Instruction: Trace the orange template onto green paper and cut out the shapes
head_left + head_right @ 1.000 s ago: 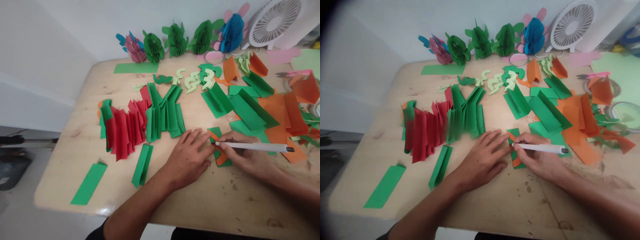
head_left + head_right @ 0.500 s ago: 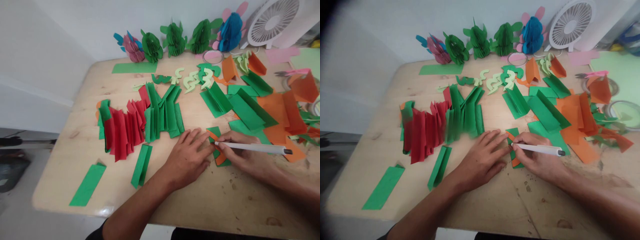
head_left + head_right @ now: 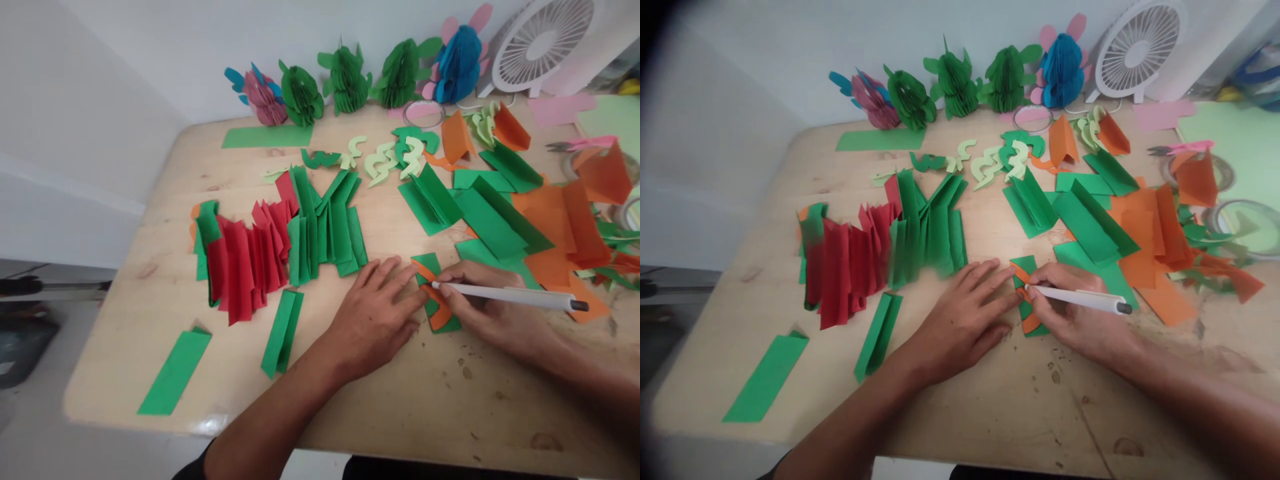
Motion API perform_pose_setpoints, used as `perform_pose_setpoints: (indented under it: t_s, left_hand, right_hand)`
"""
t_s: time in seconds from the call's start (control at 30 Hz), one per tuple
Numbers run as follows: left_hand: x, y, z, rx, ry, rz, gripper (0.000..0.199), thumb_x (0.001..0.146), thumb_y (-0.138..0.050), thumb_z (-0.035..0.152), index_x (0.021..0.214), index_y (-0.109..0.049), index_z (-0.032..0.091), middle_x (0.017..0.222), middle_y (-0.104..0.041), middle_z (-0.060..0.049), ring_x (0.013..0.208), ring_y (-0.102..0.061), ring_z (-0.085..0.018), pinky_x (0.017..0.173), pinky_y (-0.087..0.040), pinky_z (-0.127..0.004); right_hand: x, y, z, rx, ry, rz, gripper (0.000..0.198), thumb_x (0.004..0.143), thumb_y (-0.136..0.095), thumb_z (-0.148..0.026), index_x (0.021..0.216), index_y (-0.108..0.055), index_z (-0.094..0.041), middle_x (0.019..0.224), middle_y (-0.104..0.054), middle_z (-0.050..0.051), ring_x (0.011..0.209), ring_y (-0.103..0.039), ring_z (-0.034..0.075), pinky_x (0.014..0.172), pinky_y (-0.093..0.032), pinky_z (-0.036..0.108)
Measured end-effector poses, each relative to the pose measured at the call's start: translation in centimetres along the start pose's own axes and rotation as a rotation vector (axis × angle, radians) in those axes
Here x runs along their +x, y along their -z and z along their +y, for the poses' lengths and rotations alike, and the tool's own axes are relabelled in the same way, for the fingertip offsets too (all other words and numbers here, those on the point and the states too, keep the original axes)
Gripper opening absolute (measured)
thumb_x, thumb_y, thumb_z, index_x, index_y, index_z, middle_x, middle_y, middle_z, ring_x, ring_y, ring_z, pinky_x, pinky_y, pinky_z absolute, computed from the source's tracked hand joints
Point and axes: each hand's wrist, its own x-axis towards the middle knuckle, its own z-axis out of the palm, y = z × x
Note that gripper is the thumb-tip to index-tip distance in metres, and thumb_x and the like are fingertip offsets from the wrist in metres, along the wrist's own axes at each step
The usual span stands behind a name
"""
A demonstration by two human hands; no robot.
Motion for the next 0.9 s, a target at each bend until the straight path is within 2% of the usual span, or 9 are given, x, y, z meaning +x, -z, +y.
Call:
perform_pose_setpoints:
  t_s: [0.67,0.9]
  left_hand:
    - [0.01,0.03,0.04,0.006,-0.003,0.001,0.038,0.088,-0.053,0.026,0.125,-0.056,0.022,0.141,-0.050,-0.010,0.136,-0.036,-0.032,0.110,-0.031,-0.054]
    - [-0.01,-0.03,-0.01,0.003,-0.010,0.009,0.038,0.088,-0.053,0.026,0.125,-0.056,0.020,0.140,-0.050,-0.010,0.135,-0.036,-0.032,0.110,-0.030,-0.053]
  right_hand:
    - [-0.02,0.03,-0.01,-0.011,-0.007,0.040,0.010,0.088,-0.055,-0.021,0.081,-0.062,-0.021,0.071,-0.067,-0.001,0.061,-0.061,0.014,0.055,-0.046,0.026]
    - [0.00,-0.25,0.29,0.004,-0.011,0.037,0.012,0.090,-0.054,-0.026,0.082,-0.062,-0.021,0.079,-0.070,0.002,0.067,-0.065,0.017,0.059,-0.049,0.029]
